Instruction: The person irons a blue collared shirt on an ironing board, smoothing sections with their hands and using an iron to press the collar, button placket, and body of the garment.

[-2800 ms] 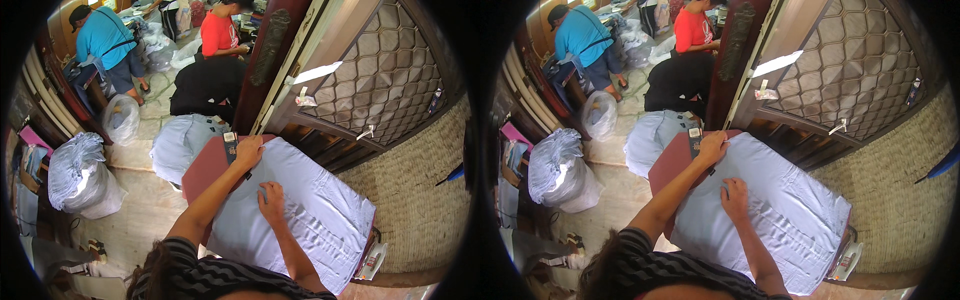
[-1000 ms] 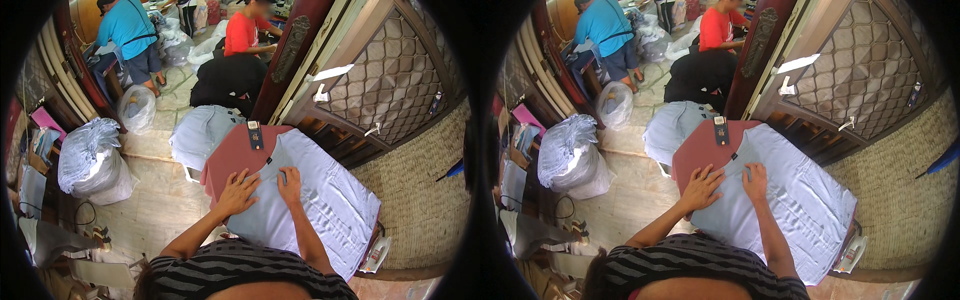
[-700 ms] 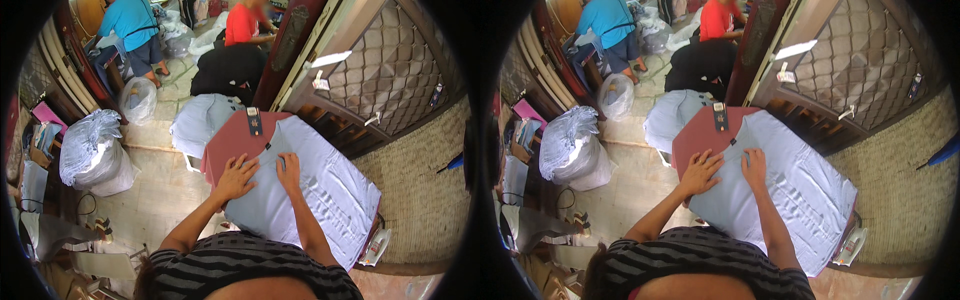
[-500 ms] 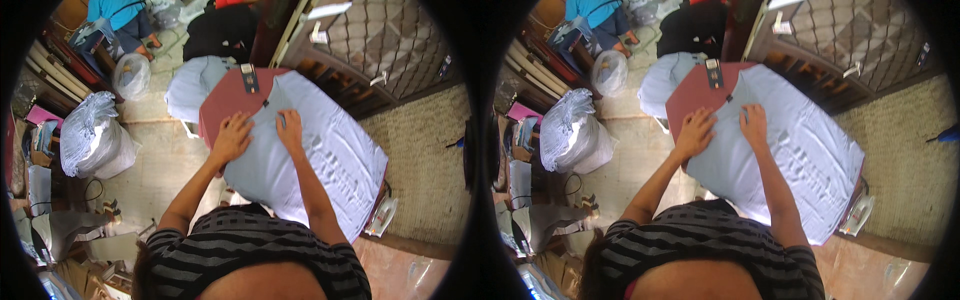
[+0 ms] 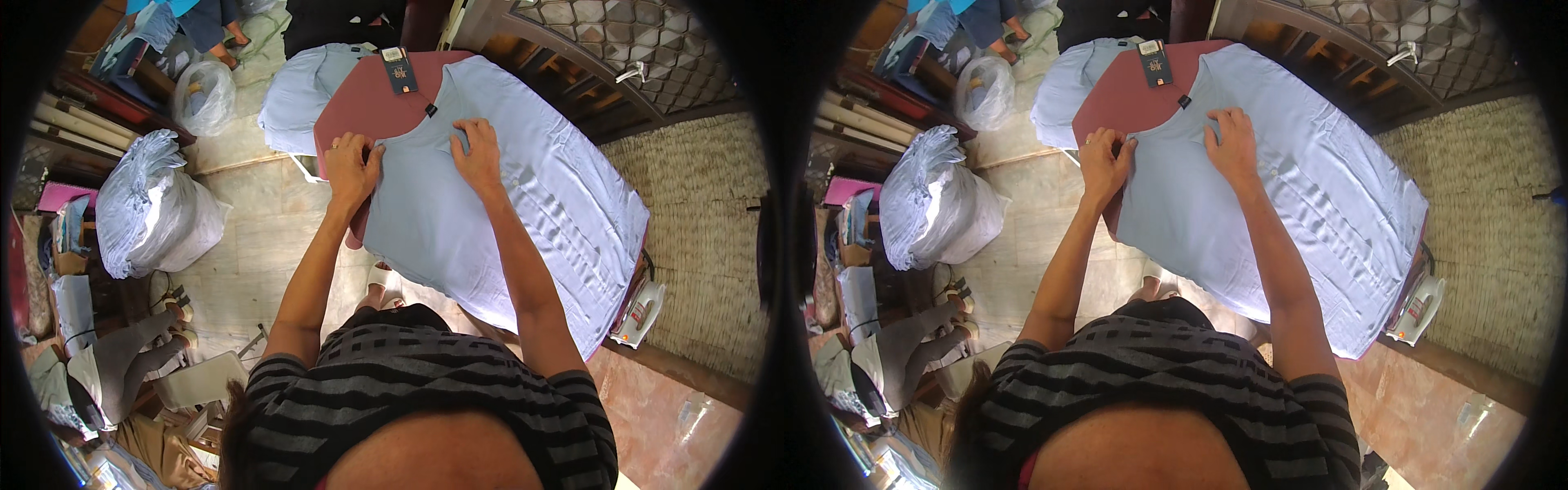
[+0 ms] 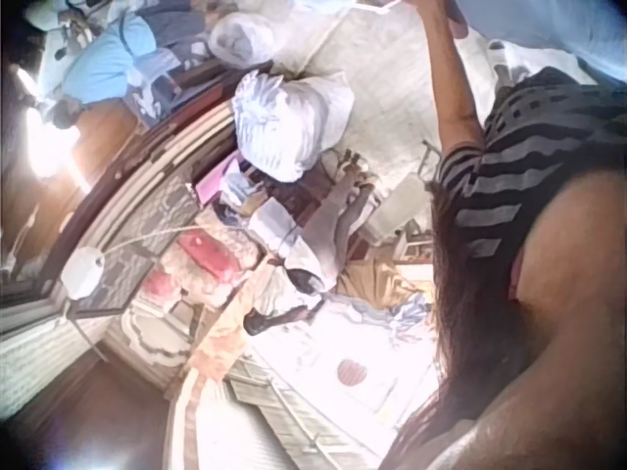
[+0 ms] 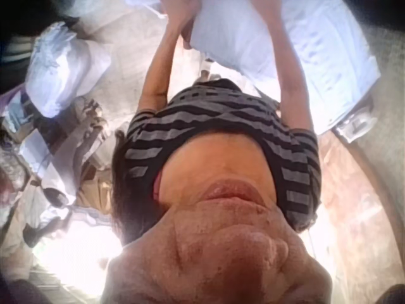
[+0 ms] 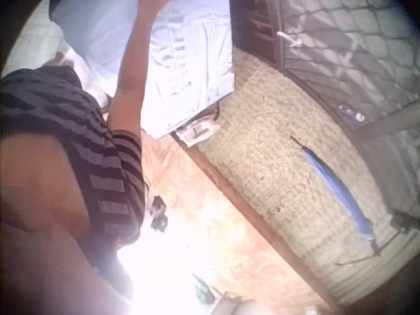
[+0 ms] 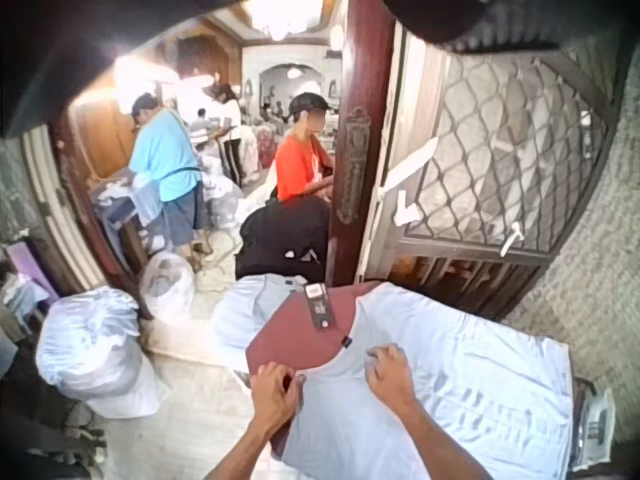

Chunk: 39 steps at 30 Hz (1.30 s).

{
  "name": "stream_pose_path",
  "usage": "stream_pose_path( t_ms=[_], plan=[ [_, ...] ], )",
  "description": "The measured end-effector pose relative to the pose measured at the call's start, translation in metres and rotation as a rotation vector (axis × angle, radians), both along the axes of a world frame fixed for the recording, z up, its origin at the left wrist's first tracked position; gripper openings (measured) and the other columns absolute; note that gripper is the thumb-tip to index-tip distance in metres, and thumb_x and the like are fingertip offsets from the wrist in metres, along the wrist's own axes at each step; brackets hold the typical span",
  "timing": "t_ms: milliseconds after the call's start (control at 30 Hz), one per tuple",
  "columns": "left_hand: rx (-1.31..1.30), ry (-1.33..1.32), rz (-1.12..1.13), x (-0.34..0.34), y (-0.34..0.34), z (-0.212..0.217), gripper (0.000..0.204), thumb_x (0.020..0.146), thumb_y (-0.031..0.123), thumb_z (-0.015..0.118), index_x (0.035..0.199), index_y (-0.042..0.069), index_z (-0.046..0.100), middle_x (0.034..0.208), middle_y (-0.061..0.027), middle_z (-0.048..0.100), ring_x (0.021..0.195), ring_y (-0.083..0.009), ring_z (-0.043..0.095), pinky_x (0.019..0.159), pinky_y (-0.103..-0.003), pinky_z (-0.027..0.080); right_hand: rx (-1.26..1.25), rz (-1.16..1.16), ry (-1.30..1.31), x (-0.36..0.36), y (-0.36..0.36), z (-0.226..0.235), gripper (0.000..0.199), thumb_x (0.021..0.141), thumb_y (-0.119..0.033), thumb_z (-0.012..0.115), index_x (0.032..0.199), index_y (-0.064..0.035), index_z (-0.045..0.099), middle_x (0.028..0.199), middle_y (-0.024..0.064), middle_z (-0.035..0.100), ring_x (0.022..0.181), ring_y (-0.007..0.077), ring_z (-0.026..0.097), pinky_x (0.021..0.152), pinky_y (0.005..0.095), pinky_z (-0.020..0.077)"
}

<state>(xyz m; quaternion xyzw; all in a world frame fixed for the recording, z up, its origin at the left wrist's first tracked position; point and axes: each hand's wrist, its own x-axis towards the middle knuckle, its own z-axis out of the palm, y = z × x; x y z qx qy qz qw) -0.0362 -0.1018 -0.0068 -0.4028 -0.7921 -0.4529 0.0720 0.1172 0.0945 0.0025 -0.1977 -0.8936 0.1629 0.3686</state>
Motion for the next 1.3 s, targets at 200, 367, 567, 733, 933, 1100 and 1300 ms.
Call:
stream_pose_path(
  t_ms=[200,367,567,733,933,1100,1300],
  plan=[
    [0.03,0.26,-0.064,0.029,0.023,0.021,0.026,0.079,0.014,0.073,0.102,0.006,0.063,0.099,-0.0101,0.061,0.088,-0.03,0.056,0.072,-0.04,0.042,-0.084,-0.032,-0.028,0.004,0.003,0.0,0.024,0.08,-0.009,0.068,0.104,-0.0082,0.067,0.102,0.0107,0.06,0.098,0.0314,0.057,0.087,0.0411,0.0475],
    [0.194,0.029,-0.432,0.057,0.072,0.001,0.026,0.083,0.008,0.068,0.108,0.003,0.065,0.114,-0.0113,0.065,0.106,-0.0324,0.058,0.092,-0.043,0.046,-0.161,0.047,-0.011,-0.002,0.006,0.005,0.022,0.081,-0.004,0.065,0.103,-0.0072,0.067,0.101,0.0105,0.061,0.098,0.0318,0.059,0.085,0.0403,0.0488],
    [0.075,0.153,-0.506,0.05,0.069,0.003,0.028,0.079,0.006,0.069,0.107,0.006,0.066,0.119,-0.0064,0.062,0.106,-0.0299,0.056,0.087,-0.043,0.045,-0.503,0.001,0.087,0.041,0.042,0.04,0.018,0.082,0.002,0.064,0.096,-0.0078,0.069,0.099,0.0091,0.065,0.091,0.0319,0.061,0.08,0.0396,0.0513],
    [-0.034,0.151,-0.52,0.049,0.07,0.008,0.029,0.081,0.01,0.068,0.11,0.007,0.066,0.125,-0.0066,0.06,0.111,-0.0317,0.054,0.091,-0.046,0.042,0.011,-0.026,-0.079,0.055,0.039,0.012,0.02,0.079,0.0,0.067,0.094,-0.0134,0.071,0.105,0.0071,0.063,0.097,0.03,0.059,0.086,0.0397,0.0495],
    [-0.089,0.274,-0.529,0.068,0.112,0.017,0.046,0.088,0.027,0.065,0.129,0.006,0.058,0.142,-0.0129,0.049,0.127,-0.0361,0.045,0.103,-0.052,0.032,-0.256,0.002,-0.053,0.076,0.05,0.023,0.016,0.085,0.0,0.067,0.098,-0.0082,0.07,0.111,0.008,0.064,0.108,0.0289,0.06,0.094,0.0362,0.0495],
    [-0.378,0.436,-0.443,0.079,0.133,0.005,0.061,0.096,0.042,0.052,0.146,0.009,0.044,0.158,-0.0128,0.032,0.145,-0.0383,0.028,0.113,-0.056,0.022,-0.13,-0.293,-0.028,0.191,0.061,0.039,0.026,0.081,0.002,0.071,0.105,-0.0077,0.068,0.116,0.0109,0.065,0.114,0.0293,0.06,0.099,0.0373,0.0485],
    [-0.344,0.452,-0.472,0.081,0.14,0.004,0.061,0.095,0.043,0.052,0.147,0.012,0.044,0.158,-0.0105,0.033,0.146,-0.0357,0.027,0.114,-0.055,0.02,0.333,-1.209,-0.506,0.483,0.096,0.056,0.058,0.086,-0.035,0.072,0.135,-0.0101,0.053,0.135,0.0218,0.052,0.127,0.0415,0.048,0.107,0.048,0.0406]
  ],
)
